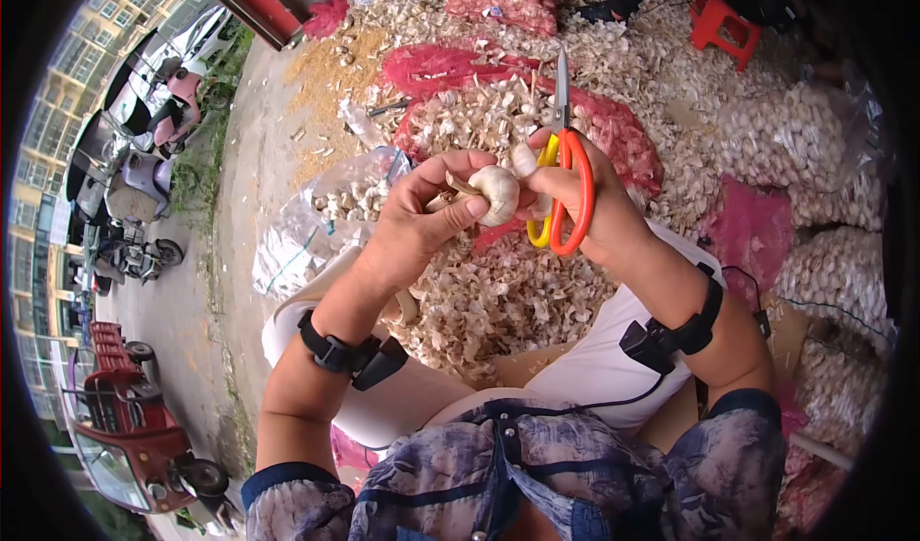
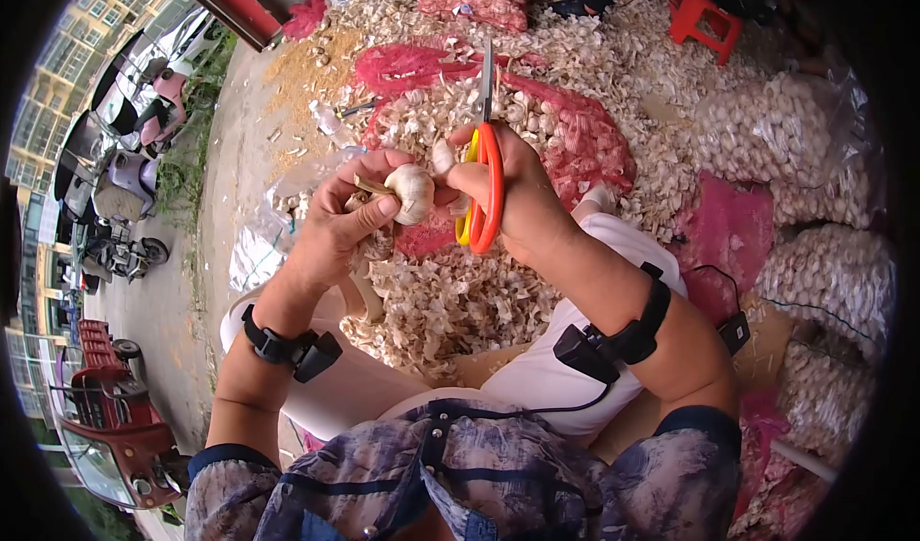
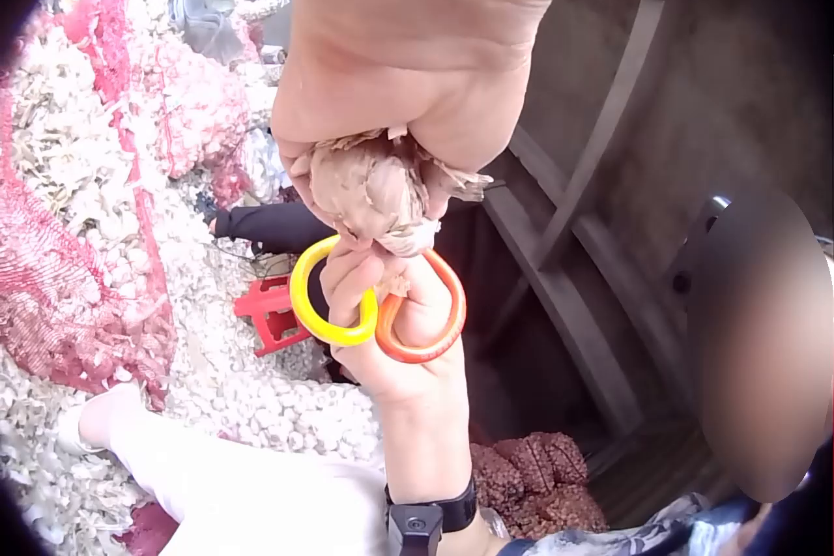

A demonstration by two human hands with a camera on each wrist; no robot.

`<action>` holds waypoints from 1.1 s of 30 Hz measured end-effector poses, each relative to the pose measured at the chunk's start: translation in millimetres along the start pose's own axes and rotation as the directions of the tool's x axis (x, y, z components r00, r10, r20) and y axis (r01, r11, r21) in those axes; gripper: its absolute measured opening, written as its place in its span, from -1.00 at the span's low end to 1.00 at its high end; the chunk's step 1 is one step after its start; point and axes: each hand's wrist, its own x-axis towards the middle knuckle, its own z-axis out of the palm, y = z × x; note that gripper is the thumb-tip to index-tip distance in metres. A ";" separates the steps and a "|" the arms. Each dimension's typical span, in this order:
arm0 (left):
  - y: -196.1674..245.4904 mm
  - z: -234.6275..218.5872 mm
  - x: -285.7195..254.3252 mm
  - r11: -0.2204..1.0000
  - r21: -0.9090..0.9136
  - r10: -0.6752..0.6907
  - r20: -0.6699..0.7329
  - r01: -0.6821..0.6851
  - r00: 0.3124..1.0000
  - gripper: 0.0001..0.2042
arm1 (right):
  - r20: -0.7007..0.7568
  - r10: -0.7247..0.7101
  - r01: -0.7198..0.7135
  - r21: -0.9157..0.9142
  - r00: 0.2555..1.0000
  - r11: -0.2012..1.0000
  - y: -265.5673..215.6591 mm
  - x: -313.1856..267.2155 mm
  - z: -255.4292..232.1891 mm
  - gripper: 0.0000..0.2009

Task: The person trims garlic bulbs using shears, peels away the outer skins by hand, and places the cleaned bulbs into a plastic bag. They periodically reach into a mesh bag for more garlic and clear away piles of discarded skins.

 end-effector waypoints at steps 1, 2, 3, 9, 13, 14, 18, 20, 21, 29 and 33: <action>-0.5 -0.4 0.0 0.999 0.037 -0.004 -0.048 0.006 0.999 -0.65 | -0.021 0.010 -0.010 -0.003 1.000 1.000 -1.1 0.5 -0.1 -0.64; -0.8 -0.7 0.0 0.997 0.073 -0.005 -0.097 0.012 0.995 -0.65 | -0.027 0.046 -0.046 -0.018 0.999 0.999 -2.7 -0.9 -1.3 -0.63; 0.0 -0.9 -0.4 0.997 0.073 -0.005 -0.097 0.013 0.995 -0.65 | -0.027 0.046 -0.046 -0.018 0.999 0.999 -6.5 -2.9 1.7 -0.63; -8.4 1.7 -1.0 0.943 0.326 0.097 -0.065 -0.071 0.993 -0.65 | 0.084 0.084 -0.084 -0.012 0.993 0.996 -1.7 -7.8 7.3 -0.60; -4.9 3.2 -2.1 0.961 0.273 -0.011 -0.117 0.042 0.993 -0.65 | 0.056 0.062 -0.062 -0.012 0.996 0.998 4.2 -6.2 5.1 -0.60; -4.5 3.5 -2.3 0.967 0.244 -0.044 -0.107 0.069 0.993 -0.65 | 0.051 0.083 -0.083 -0.007 0.995 0.997 0.3 -7.8 7.4 -0.60; -7.2 2.1 0.0 0.966 0.260 0.028 -0.081 -0.006 0.996 -0.65 | 0.085 0.095 -0.095 0.003 0.992 0.995 0.8 -7.2 5.3 -0.60; -6.6 -0.3 0.2 0.980 0.192 -0.027 -0.109 0.048 0.994 -0.65 | 0.063 0.076 -0.076 0.001 0.995 0.997 4.2 -5.6 4.1 -0.62; -6.6 -0.9 -0.3 0.980 0.191 -0.026 -0.110 0.047 0.994 -0.65 | 0.038 0.057 -0.057 0.000 0.998 0.998 4.9 -5.2 3.7 -0.64; -4.5 -5.4 -1.6 0.982 0.190 0.009 -0.116 0.013 0.993 -0.68 | 0.052 0.133 -0.134 0.018 0.990 0.991 -5.4 -6.5 11.3 -0.62; -10.3 -3.7 0.1 0.983 0.185 0.026 -0.090 -0.009 0.996 -0.71 | 0.059 0.098 -0.097 -0.022 0.993 0.995 1.0 -5.7 8.1 -0.62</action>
